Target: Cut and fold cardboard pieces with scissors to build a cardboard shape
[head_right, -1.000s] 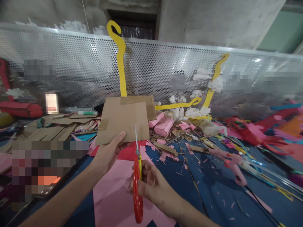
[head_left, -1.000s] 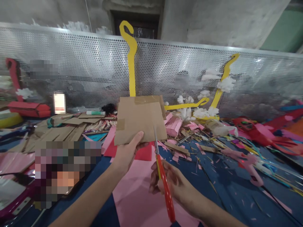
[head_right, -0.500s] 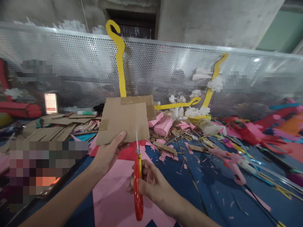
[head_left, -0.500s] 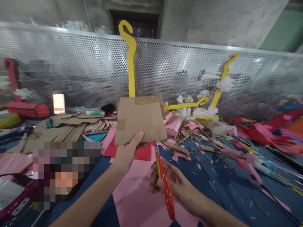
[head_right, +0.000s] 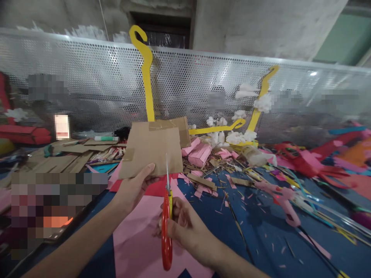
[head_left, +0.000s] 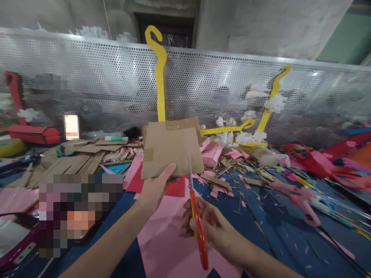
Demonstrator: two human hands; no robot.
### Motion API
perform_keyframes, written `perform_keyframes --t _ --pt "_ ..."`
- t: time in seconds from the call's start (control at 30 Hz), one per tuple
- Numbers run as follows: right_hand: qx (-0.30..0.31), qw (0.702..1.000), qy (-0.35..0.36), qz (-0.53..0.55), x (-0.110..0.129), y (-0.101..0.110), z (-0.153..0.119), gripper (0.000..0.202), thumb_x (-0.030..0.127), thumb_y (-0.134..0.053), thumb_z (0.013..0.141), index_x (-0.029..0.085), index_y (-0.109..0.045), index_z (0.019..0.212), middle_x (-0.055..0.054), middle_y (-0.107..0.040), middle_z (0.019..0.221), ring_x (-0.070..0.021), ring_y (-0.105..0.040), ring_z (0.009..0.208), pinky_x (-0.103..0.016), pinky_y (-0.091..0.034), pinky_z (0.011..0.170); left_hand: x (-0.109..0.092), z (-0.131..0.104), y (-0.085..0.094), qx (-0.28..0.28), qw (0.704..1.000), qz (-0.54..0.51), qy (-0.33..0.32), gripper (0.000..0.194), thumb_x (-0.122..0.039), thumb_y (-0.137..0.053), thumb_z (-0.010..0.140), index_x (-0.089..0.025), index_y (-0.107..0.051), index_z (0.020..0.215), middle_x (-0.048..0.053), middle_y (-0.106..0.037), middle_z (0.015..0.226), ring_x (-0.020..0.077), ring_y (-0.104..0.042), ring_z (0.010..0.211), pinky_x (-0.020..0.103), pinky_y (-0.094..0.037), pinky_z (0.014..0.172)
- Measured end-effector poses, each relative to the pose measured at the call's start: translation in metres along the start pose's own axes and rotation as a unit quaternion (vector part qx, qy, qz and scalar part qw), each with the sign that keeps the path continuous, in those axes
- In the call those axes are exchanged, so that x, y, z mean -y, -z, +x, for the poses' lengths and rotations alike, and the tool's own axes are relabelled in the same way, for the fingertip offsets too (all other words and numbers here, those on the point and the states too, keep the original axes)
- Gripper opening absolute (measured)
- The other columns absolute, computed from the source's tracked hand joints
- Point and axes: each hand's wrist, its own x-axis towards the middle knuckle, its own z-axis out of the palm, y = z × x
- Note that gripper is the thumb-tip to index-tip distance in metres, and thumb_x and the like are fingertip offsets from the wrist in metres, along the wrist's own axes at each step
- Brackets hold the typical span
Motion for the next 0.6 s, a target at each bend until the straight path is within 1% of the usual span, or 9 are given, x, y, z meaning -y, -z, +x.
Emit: perform_keyframes --t 0.23,0.33,0.4,0.43,0.47,0.5,0.53,0.57,0.6 --pt "-0.001 1.0 0.013 -0.002 -0.004 0.004 0.004 0.034 0.039 -0.074 0.087 0.018 -0.055 0.106 -0.006 -0.063 0.097 -0.0175 -0.064 0.088 -0.04 -0.053 0.088 0.003 0.005 -0.001 0.003 1.0 0.007 0.019 0.036 -0.032 -0.083 0.073 -0.013 -0.07 0.1 0.012 -0.074 0.107 0.0177 -0.071 0.08 0.032 -0.061 0.072" --pt "-0.014 1.0 0.013 -0.01 0.0 0.003 0.003 0.032 0.04 -0.074 0.087 0.019 -0.057 0.105 -0.005 -0.064 0.096 -0.018 -0.065 0.087 -0.04 -0.052 0.088 -0.01 0.002 0.003 0.075 0.994 0.057 0.05 0.039 -0.041 -0.078 0.078 -0.014 -0.07 0.104 0.014 -0.075 0.105 0.0206 -0.072 0.082 0.036 -0.059 0.08" --pt "-0.019 1.0 0.008 -0.006 0.003 0.003 0.002 0.034 0.04 -0.076 0.085 0.02 -0.059 0.106 -0.005 -0.064 0.095 -0.0186 -0.066 0.087 -0.04 -0.051 0.09 -0.028 -0.004 0.015 0.148 0.974 0.16 0.057 0.038 -0.044 -0.075 0.079 -0.015 -0.072 0.104 0.016 -0.074 0.108 0.0244 -0.072 0.09 0.038 -0.057 0.084" --pt "-0.025 1.0 0.006 0.003 0.004 0.003 0.002 0.036 0.041 -0.077 0.084 0.02 -0.059 0.107 -0.005 -0.064 0.095 -0.019 -0.067 0.088 -0.04 -0.05 0.091 -0.038 -0.008 0.025 0.178 0.95 0.253 0.049 0.037 -0.045 -0.074 0.079 -0.017 -0.073 0.103 0.015 -0.074 0.111 0.0266 -0.071 0.095 0.038 -0.056 0.083" --pt "-0.033 0.999 0.003 0.015 0.004 0.003 0.001 0.037 0.041 -0.078 0.082 0.021 -0.06 0.108 -0.004 -0.065 0.095 -0.0192 -0.067 0.089 -0.04 -0.05 0.092 -0.048 -0.013 0.037 0.176 0.911 0.371 0.023 0.033 -0.045 -0.073 0.078 -0.02 -0.074 0.099 0.014 -0.074 0.108 0.0283 -0.07 0.095 0.038 -0.055 0.082" --pt "-0.041 0.999 0.0 0.028 0.004 0.003 0.001 0.038 0.041 -0.079 0.082 0.021 -0.06 0.108 -0.004 -0.065 0.095 -0.0193 -0.067 0.09 -0.04 -0.049 0.093 -0.058 -0.018 0.051 0.142 0.86 0.489 -0.017 0.03 -0.046 -0.07 0.08 -0.021 -0.075 0.096 0.013 -0.075 0.106 0.0301 -0.069 0.095 0.039 -0.053 0.083" --pt "-0.048 0.998 -0.003 0.041 0.004 0.003 0.001 0.037 0.04 -0.079 0.081 0.021 -0.06 0.107 -0.003 -0.065 0.095 -0.0191 -0.068 0.091 -0.039 -0.049 0.093 -0.066 -0.024 0.066 0.081 0.797 0.595 -0.058 0.03 -0.046 -0.066 0.082 -0.021 -0.074 0.096 0.013 -0.074 0.104 0.0328 -0.069 0.095 0.042 -0.052 0.083" --pt "-0.052 0.997 -0.005 0.052 0.003 0.003 0.002 0.037 0.04 -0.079 0.081 0.021 -0.06 0.106 -0.003 -0.065 0.094 -0.0185 -0.068 0.09 -0.038 -0.049 0.092 -0.073 -0.029 0.082 0.015 0.726 0.682 -0.086 0.033 -0.045 -0.063 0.082 -0.02 -0.072 0.102 0.014 -0.073 0.108 0.0365 -0.067 0.101 0.045 -0.05 0.086" --pt "-0.053 0.997 -0.008 0.06 0.003 0.003 0.002 0.036 0.04 -0.079 0.082 0.02 -0.061 0.105 -0.003 -0.065 0.092 -0.0178 -0.068 0.088 -0.036 -0.05 0.09 -0.077 -0.034 0.096 -0.028 0.659 0.747 -0.087 0.038 -0.045 -0.059 0.084 -0.018 -0.068 0.109 0.017 -0.071 0.111 0.0398 -0.064 0.107 0.047 -0.048 0.089"
